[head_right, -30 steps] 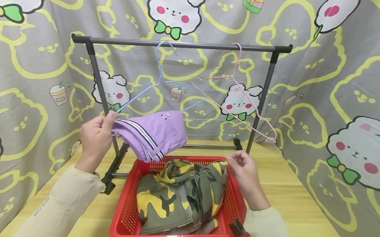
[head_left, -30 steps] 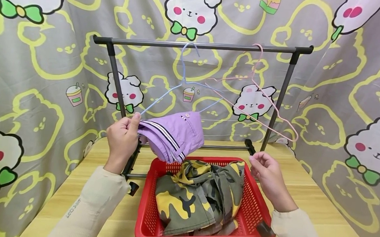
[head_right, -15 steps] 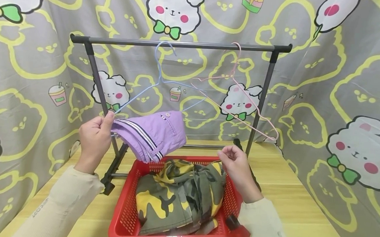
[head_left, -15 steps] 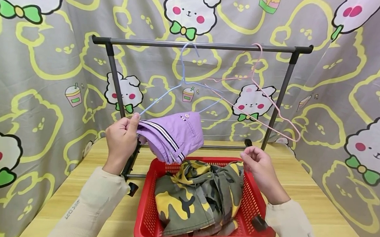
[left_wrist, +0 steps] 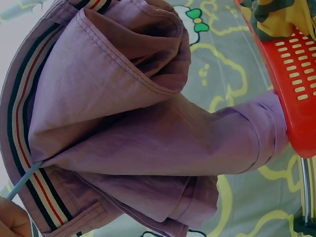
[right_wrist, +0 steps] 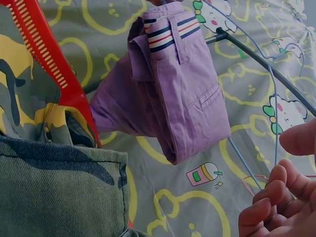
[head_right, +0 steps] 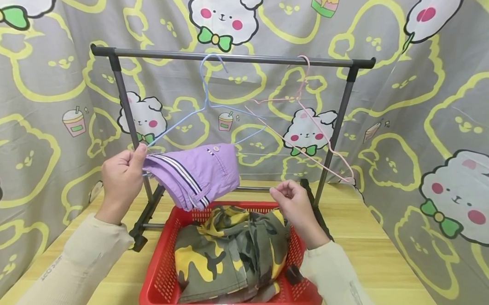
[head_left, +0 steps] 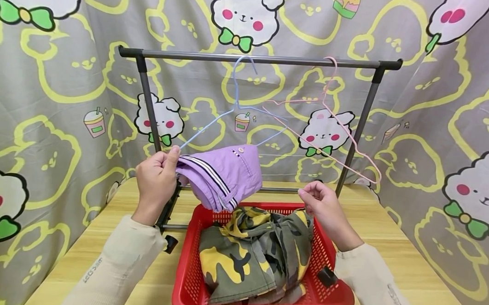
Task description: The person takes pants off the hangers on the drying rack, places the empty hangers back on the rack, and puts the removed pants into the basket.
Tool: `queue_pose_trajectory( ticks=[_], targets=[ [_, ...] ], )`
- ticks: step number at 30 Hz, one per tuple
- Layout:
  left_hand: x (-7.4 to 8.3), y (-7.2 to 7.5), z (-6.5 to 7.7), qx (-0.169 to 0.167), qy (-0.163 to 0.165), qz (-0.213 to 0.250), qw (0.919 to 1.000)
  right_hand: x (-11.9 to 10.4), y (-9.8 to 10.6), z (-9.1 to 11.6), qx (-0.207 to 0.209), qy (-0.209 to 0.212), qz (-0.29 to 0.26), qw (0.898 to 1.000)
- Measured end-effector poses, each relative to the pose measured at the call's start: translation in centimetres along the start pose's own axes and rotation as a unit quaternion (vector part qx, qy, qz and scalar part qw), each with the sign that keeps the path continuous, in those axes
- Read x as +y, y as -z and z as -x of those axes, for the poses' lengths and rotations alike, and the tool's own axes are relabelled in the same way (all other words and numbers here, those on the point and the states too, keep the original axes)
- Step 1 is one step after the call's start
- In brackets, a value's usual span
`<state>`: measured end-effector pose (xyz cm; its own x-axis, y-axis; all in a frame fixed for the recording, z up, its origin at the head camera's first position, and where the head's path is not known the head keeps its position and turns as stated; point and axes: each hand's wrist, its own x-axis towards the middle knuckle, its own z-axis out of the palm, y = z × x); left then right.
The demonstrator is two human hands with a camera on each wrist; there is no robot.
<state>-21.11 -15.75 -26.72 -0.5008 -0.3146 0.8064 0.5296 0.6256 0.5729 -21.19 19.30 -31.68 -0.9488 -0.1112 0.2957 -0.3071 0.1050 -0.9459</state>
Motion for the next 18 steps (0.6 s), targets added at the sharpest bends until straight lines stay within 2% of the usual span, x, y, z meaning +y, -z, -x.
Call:
queue_pose_trajectory(
  ticks=[7, 18],
  targets=[
    [0.2, 0.1, 0.1, 0.000, 0.003, 0.001, 1.0000, 0.1, -0.5, -0.9, -0.013, -0.020, 0.005, 1.000],
    [0.3, 0.0, 0.1, 0.000, 0.003, 0.004, 1.0000, -0.1, -1.4, -1.9, -0.030, -0.020, 0.025, 0.999]
  ],
)
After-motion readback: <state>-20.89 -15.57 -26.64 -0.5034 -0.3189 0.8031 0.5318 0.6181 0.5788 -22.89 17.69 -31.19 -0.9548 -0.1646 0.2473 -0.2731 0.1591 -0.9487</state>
